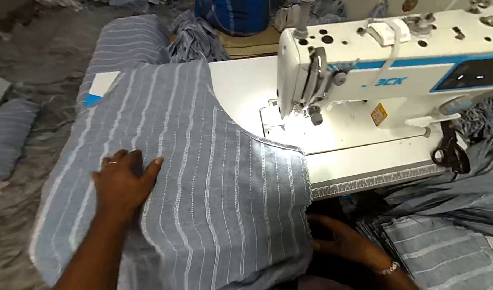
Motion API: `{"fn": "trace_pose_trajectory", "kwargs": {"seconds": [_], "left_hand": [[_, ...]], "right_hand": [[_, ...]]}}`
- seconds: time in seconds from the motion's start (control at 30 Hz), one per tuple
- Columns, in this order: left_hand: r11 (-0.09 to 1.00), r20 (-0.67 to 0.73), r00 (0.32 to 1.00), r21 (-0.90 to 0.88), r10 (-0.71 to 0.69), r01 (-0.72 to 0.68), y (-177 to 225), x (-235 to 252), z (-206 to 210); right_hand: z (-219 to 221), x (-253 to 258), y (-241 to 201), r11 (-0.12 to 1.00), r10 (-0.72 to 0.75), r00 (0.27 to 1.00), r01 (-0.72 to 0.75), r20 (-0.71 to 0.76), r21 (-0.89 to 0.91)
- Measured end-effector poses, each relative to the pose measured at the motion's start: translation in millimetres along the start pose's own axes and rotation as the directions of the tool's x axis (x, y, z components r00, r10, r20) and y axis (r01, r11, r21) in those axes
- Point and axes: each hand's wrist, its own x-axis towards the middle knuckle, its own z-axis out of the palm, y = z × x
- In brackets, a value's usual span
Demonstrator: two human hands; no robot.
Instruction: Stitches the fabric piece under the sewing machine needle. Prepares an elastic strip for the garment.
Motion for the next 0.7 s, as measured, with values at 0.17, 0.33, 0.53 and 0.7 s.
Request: {"fn": "trace_pose_trajectory", "kwargs": {"seconds": [0.17,0.33,0.53,0.7], "left_hand": [[0.886,0.203,0.865,-0.169,0.459,-0.431,182,3,-2],[0.913,0.633,0.667,-0.181,0.393,-0.366,341,16,23],[0.963,0.774,0.575,-0.182,0.265,-0.198,364,40,20],[0.880,0.739,0.501,-0.271,0.450,-0.391,347,47,27]], "right_hand": [[29,40,-38,0.974,-0.161,0.887,0.072,-0.433,-0.214],[35,59,-72,0.926,-0.279,0.702,0.017,-0.655,-0.377],[29,49,-68,0.725,-0.342,0.712,-0.216,-0.614,-0.654],[25,47,-68,0.631,-0.309,0.832,-0.184,-0.461,-0.754]]}}
